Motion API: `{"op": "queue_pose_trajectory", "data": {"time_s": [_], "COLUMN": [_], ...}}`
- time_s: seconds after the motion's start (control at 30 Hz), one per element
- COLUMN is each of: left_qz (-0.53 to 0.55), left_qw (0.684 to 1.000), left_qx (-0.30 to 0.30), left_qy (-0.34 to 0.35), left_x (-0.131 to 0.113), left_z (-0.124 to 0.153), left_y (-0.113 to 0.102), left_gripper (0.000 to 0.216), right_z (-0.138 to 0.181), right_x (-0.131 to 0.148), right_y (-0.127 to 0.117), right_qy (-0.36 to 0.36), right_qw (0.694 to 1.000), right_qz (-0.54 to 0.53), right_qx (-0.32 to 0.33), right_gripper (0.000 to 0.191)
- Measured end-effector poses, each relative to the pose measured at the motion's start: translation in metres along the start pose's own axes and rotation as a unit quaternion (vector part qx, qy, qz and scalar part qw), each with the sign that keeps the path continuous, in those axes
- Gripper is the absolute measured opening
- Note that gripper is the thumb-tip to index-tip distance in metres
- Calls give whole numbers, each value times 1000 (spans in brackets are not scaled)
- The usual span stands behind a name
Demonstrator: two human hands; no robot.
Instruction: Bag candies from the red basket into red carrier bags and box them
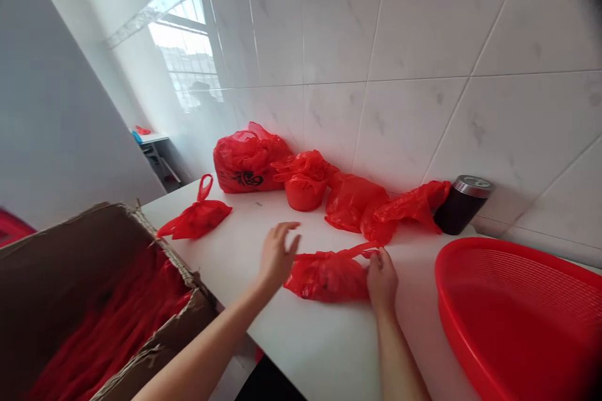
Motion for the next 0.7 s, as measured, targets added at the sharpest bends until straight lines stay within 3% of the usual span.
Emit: {"op": "queue_pose_trajectory", "data": {"time_s": [0.07, 0.17, 0.27, 0.37, 0.5, 0.6, 0.7], "left_qz": [-27, -66, -69, -33, 38, 85, 130], "left_qw": [995, 976, 963, 963, 971, 982, 988], "left_qx": [74, 191, 248, 258, 234, 166, 47], "left_qy": [59, 83, 76, 65, 21, -20, -64], "left_x": [-21, -32, -30, -26, -11, 17, 58], "left_z": [1, 3, -7, -29, -65, -91, -119], "left_y": [25, 57, 53, 11, -68, -130, -193], "left_gripper": [33, 26, 22, 22, 25, 37, 51], "right_z": [1, 1, 2, 6, 16, 18, 15], "right_x": [-1, -2, -3, -1, 8, 9, 5], "right_y": [0, -3, -5, 0, 15, 19, 16], "right_qy": [2, 17, 40, 50, 28, 40, 54], "right_qw": [999, 995, 992, 991, 978, 971, 974], "right_qz": [-35, -96, -121, -118, -133, -148, -149], "right_qx": [7, -3, 1, 44, 158, 185, 163], "right_gripper": [53, 59, 60, 53, 52, 53, 52]}}
Point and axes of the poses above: each hand's wrist, its own z-axis away from the middle knuckle, its own y-axis out of the palm, x = y × z, the point moved 4 cm from there along -z, towards the middle knuckle, and after that the axes turned 9 degrees about -x, right-handed, at the moved point
